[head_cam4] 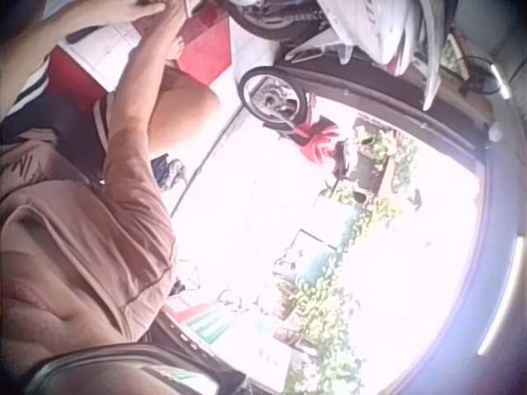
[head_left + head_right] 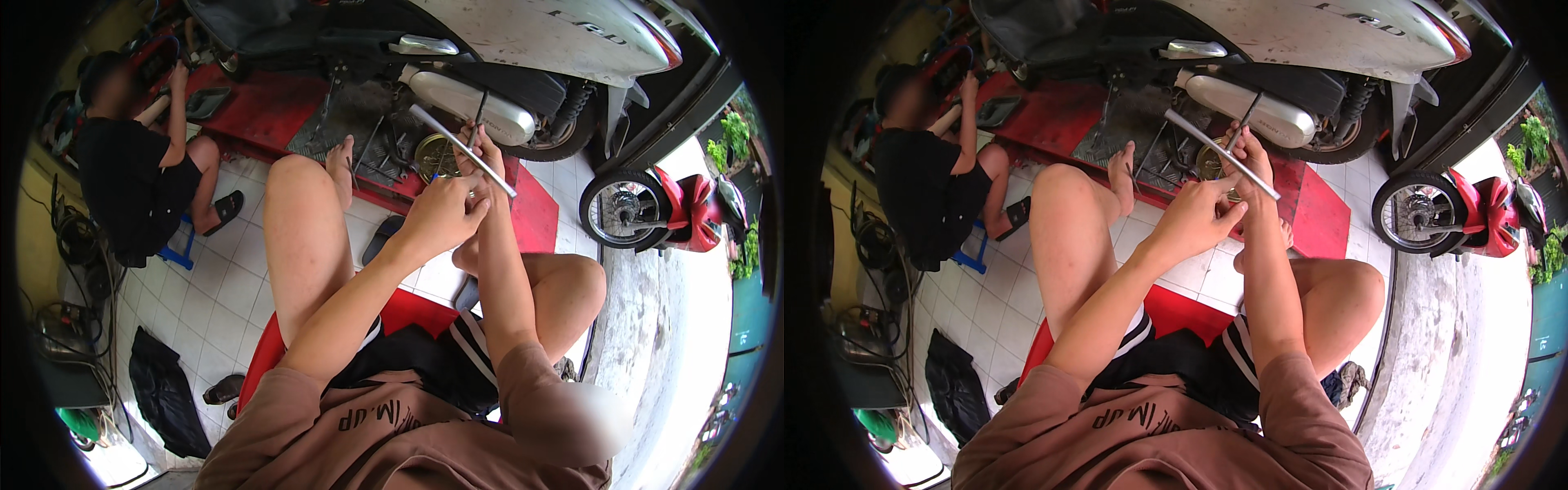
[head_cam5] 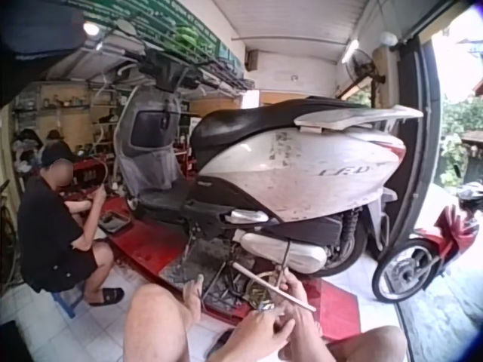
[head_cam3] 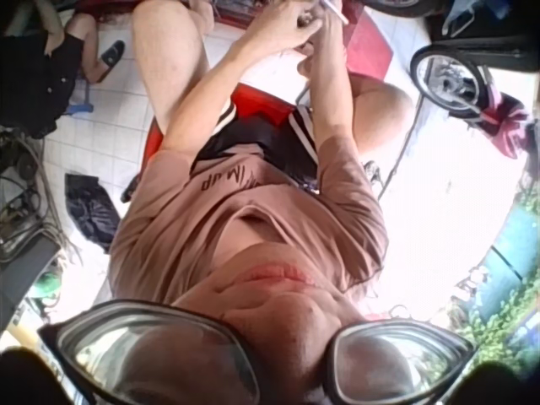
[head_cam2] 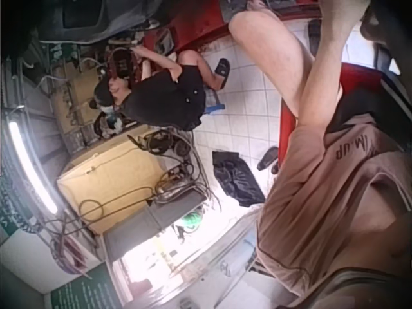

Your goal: The person is working on the rear engine area of a white scooter, using a screwdriver and a wrench to adjust components. They are seated on a low stool in a workshop environment, manipulating tools with both hands while a second person works nearby.

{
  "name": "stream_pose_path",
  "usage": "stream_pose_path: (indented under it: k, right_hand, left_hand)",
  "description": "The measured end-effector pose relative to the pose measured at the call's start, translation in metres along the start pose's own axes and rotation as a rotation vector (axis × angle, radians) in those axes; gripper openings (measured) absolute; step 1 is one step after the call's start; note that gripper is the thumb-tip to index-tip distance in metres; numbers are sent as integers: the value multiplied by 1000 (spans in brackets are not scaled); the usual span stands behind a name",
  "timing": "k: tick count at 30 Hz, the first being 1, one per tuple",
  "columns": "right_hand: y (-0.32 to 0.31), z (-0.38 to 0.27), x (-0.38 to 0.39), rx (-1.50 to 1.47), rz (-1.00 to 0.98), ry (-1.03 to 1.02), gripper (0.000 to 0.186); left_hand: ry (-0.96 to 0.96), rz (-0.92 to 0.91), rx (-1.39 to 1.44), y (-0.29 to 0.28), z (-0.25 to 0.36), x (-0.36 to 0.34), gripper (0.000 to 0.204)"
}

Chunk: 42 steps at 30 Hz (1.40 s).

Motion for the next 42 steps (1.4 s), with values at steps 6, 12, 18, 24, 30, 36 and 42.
stream_pose_path:
  k: [6,12,18,24,30,36,42]
  right_hand:
    - [-6,0,-4,58,-26,2,21]
    - [-3,5,-2,23,112,-37,18]
    - [0,0,-2,-46,-16,10,15]
    - [-3,3,-7,20,3,9,18]
    - [-9,-4,-7,6,-93,36,17]
    - [-10,-2,-2,47,62,-6,21]
    - [-15,1,-8,170,27,15,23]
  left_hand:
    - [-133,129,-164,0,2,0,56]
    - [32,90,-10,-3,14,-3,70]
    - [-98,-10,-158,1,-1,2,66]
    - [-249,170,-274,-1,14,-2,58]
    - [237,32,-103,-4,25,0,46]
    - [96,283,-387,-11,7,-2,37]
    - [-166,241,257,25,-37,-13,23]
Point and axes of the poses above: each hand's wrist, its own x-axis away from the middle knuckle, its own y-axis out of the palm, z = x × y, the point moved 1 cm from there along -x, towards the middle knuckle, and after that the axes turned 9 degrees about y, right-handed, at the moved point
